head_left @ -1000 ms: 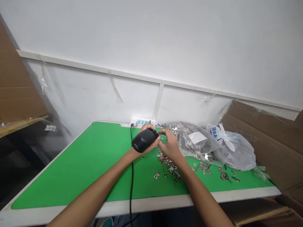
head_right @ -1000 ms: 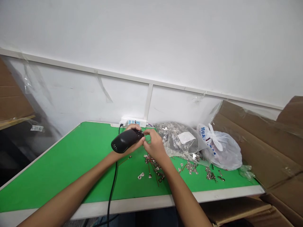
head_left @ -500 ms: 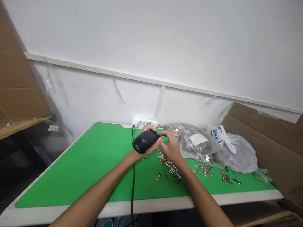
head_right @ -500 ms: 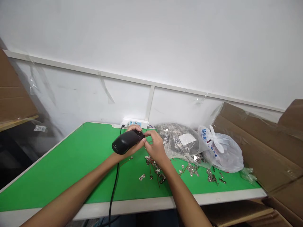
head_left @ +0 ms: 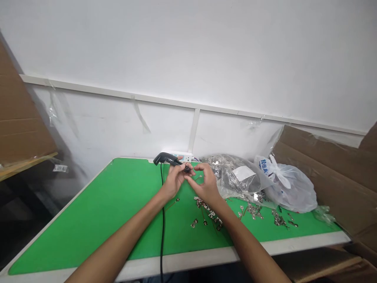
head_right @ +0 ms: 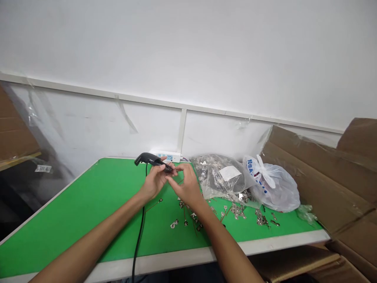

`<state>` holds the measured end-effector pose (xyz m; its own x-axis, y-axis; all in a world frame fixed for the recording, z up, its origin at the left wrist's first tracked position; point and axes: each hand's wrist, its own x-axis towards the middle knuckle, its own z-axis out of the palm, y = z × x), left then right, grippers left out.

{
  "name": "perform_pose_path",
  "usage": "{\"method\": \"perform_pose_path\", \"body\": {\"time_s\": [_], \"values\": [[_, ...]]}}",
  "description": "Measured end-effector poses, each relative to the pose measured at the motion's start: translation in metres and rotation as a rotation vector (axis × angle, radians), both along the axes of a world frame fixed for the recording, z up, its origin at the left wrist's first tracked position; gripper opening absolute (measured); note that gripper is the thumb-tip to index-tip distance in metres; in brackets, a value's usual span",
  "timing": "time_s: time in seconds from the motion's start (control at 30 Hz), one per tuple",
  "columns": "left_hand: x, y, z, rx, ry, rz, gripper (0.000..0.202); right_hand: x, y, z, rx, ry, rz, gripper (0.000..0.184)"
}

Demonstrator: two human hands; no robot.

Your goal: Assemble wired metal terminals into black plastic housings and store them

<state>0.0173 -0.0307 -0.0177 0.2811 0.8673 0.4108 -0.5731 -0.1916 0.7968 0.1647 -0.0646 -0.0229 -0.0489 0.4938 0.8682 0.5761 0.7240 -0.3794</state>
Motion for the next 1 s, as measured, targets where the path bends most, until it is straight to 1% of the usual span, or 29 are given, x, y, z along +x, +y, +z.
{"method": "perform_pose_path", "body": {"time_s": [0.07, 0.13, 0.23, 0.3, 0.4, 0.53, 0.67, 0.87, 1.0], "values": [[-0.001, 0.003, 0.003, -0.112, -0.044, -0.135, 0.037, 0.003, 0.002, 0.001, 0.022, -0.036, -0.018, 0.022], [-0.002, 0.003, 0.007, -0.195, -0.047, -0.244, 0.037, 0.007, 0.004, 0.002, 0.054, -0.079, -0.007, 0.018], [-0.003, 0.001, 0.01, -0.267, -0.044, -0.335, 0.039, 0.009, 0.006, 0.004, 0.095, -0.126, 0.051, 0.014], [-0.002, 0.0, 0.009, -0.288, -0.044, -0.369, 0.039, 0.01, 0.006, 0.005, 0.113, -0.156, 0.077, 0.016], [-0.002, -0.001, 0.007, -0.327, -0.058, -0.411, 0.036, 0.011, 0.004, 0.007, 0.142, -0.204, 0.076, 0.018], [-0.005, 0.001, 0.008, -0.388, -0.047, -0.464, 0.034, 0.013, 0.002, 0.009, 0.151, -0.254, 0.093, 0.015], [-0.008, 0.005, 0.007, -0.41, 0.003, -0.507, 0.035, 0.013, 0.001, 0.009, 0.131, -0.225, 0.087, 0.015], [-0.007, 0.01, 0.0, -0.485, -0.046, -0.625, 0.031, 0.012, -0.001, 0.01, 0.165, -0.203, 0.09, 0.017], [-0.007, 0.007, 0.002, -0.552, -0.075, -0.633, 0.028, 0.011, -0.002, 0.014, 0.168, -0.215, 0.123, 0.016]]}}
